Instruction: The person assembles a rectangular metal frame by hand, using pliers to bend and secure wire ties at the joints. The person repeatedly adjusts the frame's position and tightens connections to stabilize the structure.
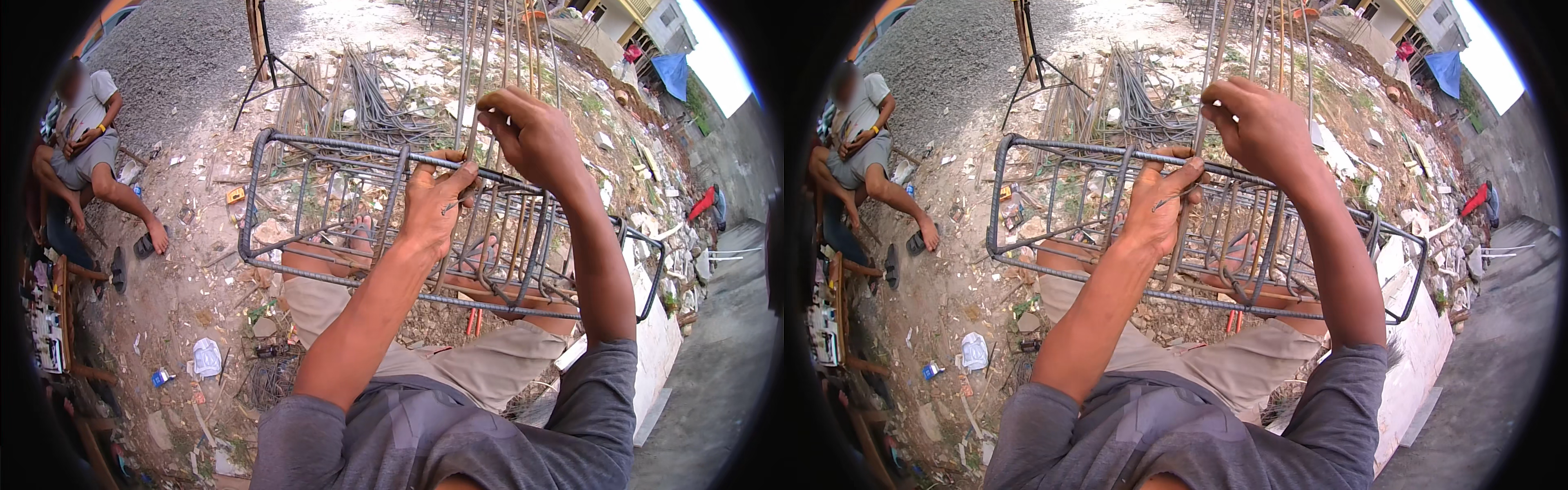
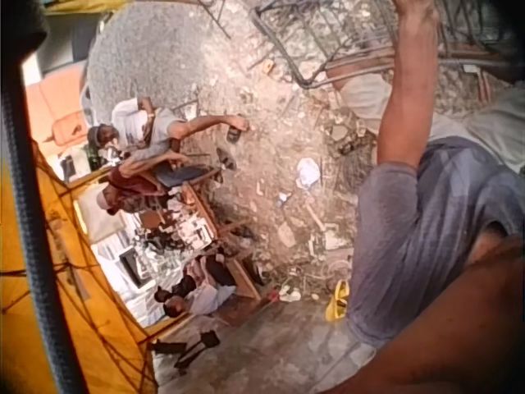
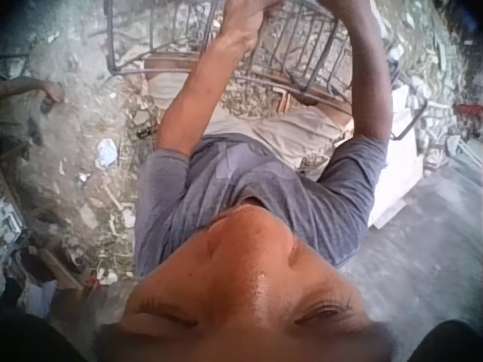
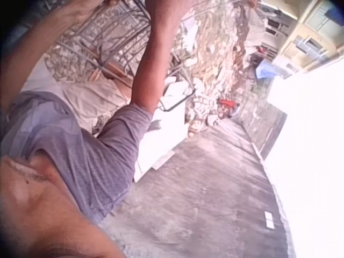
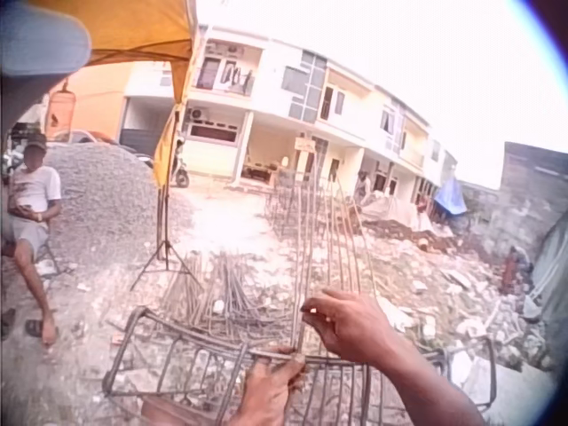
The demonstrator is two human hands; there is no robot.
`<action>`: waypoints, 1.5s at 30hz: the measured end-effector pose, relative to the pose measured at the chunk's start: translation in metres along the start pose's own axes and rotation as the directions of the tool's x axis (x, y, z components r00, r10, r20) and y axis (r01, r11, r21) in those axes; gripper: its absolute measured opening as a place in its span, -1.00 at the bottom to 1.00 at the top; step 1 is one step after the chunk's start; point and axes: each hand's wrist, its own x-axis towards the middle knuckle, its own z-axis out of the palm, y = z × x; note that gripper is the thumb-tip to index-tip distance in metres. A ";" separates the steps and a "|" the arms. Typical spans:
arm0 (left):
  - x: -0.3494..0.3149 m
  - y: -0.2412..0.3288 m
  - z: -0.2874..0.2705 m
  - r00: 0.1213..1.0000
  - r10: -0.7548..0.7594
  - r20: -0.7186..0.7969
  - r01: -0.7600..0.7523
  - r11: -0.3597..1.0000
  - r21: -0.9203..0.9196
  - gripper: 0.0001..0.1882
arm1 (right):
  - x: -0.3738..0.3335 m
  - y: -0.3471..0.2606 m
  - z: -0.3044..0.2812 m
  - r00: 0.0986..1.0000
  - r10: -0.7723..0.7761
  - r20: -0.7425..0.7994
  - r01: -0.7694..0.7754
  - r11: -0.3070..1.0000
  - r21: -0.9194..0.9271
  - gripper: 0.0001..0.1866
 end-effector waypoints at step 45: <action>0.000 -0.002 0.001 0.998 0.057 0.004 -0.057 0.997 0.053 -0.76 | -0.042 -0.029 -0.009 0.940 -0.229 0.252 0.274 0.949 -0.159 -0.89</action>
